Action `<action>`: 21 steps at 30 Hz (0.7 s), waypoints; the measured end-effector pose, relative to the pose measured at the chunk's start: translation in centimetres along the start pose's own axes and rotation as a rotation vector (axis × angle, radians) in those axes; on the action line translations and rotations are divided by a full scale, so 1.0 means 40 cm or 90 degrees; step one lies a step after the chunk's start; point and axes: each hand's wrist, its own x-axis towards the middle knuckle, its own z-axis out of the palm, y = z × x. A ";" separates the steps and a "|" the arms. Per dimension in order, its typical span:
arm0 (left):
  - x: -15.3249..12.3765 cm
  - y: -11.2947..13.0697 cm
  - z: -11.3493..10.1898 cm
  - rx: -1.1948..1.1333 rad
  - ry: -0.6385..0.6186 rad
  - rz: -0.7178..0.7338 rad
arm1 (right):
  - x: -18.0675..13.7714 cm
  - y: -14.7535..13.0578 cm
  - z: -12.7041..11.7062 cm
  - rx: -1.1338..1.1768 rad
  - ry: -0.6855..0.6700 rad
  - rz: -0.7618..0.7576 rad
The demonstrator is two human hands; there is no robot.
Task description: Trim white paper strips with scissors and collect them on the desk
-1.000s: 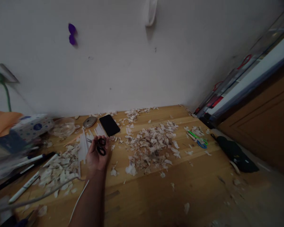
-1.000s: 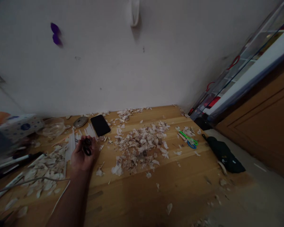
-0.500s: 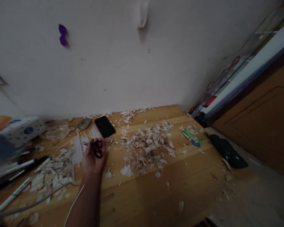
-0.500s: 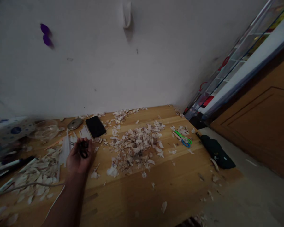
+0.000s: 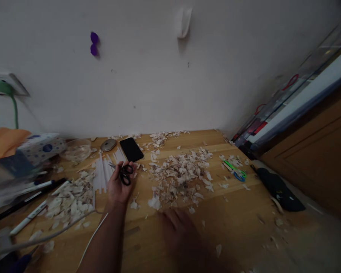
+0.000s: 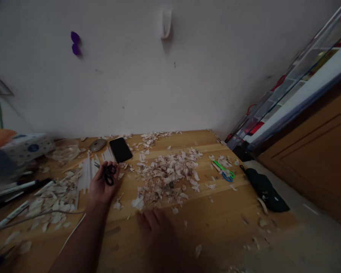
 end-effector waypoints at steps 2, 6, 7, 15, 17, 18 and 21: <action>-0.003 -0.002 0.004 0.006 0.002 0.000 | 0.039 0.007 0.014 -0.026 -0.020 -0.012; 0.000 0.002 0.002 -0.003 -0.001 0.001 | 0.092 0.023 0.027 -0.002 -0.036 -0.007; 0.002 0.004 0.000 -0.008 -0.005 0.002 | 0.098 0.024 0.027 0.044 -0.025 0.014; 0.006 0.004 0.007 -0.016 0.025 -0.006 | 0.134 0.016 0.022 0.845 0.019 0.532; 0.007 0.003 0.007 -0.011 0.029 -0.005 | 0.140 0.017 0.017 0.906 0.038 0.565; 0.009 0.004 0.005 -0.011 0.027 -0.005 | 0.142 0.018 0.013 0.911 0.051 0.570; 0.013 0.006 -0.002 -0.016 0.014 -0.009 | 0.151 0.021 -0.001 0.887 0.069 0.578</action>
